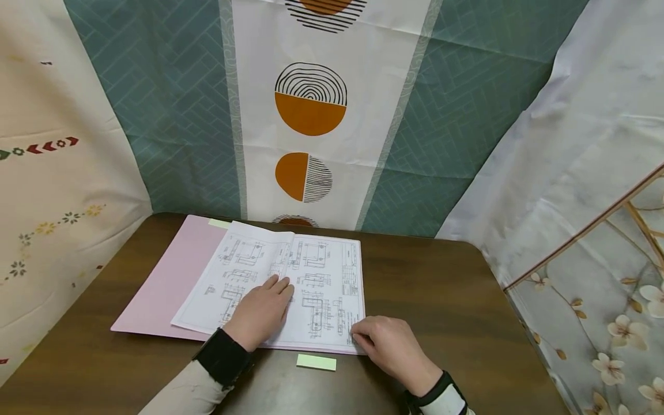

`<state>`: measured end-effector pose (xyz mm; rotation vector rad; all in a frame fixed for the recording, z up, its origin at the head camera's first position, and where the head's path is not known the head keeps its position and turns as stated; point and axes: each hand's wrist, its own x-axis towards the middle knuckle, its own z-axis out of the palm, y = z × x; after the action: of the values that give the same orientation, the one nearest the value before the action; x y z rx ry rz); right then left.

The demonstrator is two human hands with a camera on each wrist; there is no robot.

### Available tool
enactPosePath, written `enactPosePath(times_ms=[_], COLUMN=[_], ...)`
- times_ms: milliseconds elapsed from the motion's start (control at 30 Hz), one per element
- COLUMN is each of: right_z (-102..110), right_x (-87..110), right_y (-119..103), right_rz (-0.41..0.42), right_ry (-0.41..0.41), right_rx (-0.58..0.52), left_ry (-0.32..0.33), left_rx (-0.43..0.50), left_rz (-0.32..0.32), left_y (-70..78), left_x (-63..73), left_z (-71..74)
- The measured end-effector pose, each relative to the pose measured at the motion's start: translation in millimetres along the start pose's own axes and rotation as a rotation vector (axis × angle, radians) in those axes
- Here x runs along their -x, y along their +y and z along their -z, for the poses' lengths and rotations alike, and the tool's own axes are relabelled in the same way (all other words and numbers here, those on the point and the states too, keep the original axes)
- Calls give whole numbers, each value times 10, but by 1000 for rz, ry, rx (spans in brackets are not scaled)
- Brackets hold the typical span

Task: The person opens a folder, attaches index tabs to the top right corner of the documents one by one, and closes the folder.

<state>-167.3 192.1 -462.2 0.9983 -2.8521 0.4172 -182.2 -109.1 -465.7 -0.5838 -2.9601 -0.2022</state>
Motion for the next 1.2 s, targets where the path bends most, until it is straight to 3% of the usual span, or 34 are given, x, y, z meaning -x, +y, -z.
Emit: enactPosePath(times_ms=[200,500,767,1033,1200], right_z=[40,40,42,17,6], right_x=[4,19,-49,-19,-7], right_y=[9,28,25,87,81], right_rz=[12,22,56,49,34], right_ry=[-17,-22,-39,23,9], right_rx=[8,16,6,30,4], left_ry=[31,5,-13,4,20], left_rx=[-33,-37,-33,-70,-94], left_rz=[-18,-11,10,8,-15], left_y=[23,24,-9,86,106], left_x=[-37,-32,-3,-37,-27], left_z=[-43,-90,-46,2,18])
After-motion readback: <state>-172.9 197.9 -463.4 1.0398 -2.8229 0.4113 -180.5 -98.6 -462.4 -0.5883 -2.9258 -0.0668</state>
